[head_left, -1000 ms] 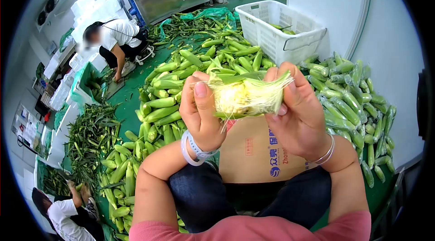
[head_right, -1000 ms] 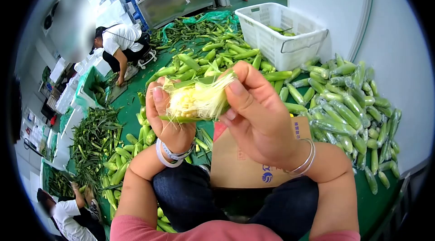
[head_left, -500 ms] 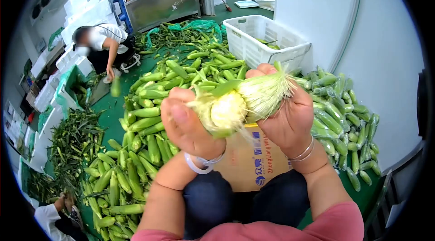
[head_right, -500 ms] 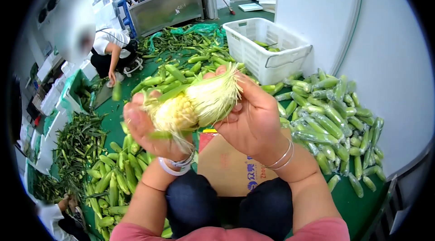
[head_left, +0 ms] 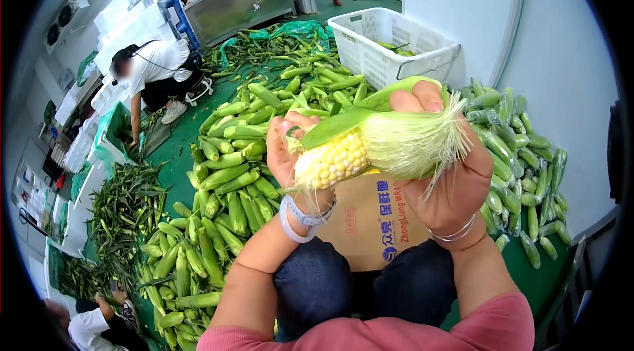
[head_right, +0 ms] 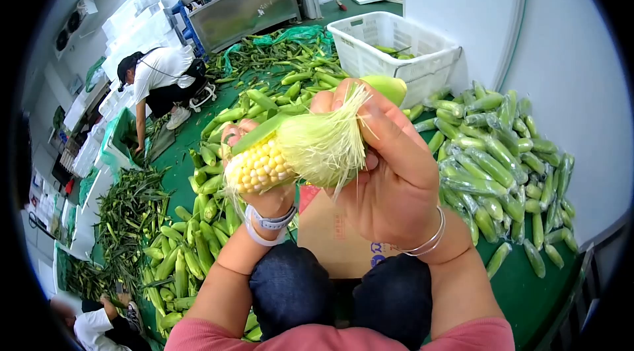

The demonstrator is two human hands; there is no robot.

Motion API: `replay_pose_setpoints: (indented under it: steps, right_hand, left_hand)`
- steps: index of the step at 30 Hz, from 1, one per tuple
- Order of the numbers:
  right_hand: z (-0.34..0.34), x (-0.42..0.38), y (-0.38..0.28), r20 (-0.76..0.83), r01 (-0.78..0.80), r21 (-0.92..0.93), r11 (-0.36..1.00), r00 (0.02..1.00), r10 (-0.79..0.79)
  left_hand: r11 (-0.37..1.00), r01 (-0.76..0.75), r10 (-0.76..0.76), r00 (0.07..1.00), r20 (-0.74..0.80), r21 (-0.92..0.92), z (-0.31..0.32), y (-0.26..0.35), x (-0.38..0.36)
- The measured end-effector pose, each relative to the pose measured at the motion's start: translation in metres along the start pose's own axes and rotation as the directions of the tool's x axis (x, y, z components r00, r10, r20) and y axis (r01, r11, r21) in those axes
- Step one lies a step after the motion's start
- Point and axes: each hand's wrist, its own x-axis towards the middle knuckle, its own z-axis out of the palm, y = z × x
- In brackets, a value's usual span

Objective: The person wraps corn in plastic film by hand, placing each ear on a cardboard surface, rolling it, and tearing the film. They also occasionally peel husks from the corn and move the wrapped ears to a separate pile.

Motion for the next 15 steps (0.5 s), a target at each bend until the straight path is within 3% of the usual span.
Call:
replay_pose_setpoints:
  steps: [1,3,6,9,11,15]
  right_hand:
    - [0.002,-0.001,0.0,-0.011,0.01,0.001,1.0,1.0,-0.01]
    - [0.01,-0.002,-0.002,-0.198,0.007,0.01,1.0,0.98,-0.005]
    - [0.009,-0.004,-0.008,-0.276,-0.057,-0.01,0.998,0.96,0.052]
    - [0.008,-0.002,-0.009,-0.358,-0.047,0.077,0.996,0.931,0.072]
    - [0.007,0.0,-0.009,-0.393,-0.024,0.122,0.992,0.917,0.071]
    - [0.001,0.008,-0.014,-0.429,0.008,0.149,0.989,0.902,0.057]
  left_hand:
    - [0.986,0.081,-0.071,0.995,0.074,-0.148,-0.005,-0.002,0.002]
    - [0.943,0.175,-0.134,0.978,0.159,-0.283,-0.01,-0.008,0.004]
    - [0.987,-0.004,0.039,0.976,0.213,-0.164,-0.002,-0.014,-0.003]
    - [0.981,0.129,-0.088,0.961,0.261,-0.145,-0.008,-0.015,-0.002]
    - [0.987,0.108,-0.127,0.978,0.165,0.117,-0.018,-0.024,-0.008]
    - [0.993,0.103,-0.121,0.901,0.417,0.066,-0.047,-0.049,0.001]
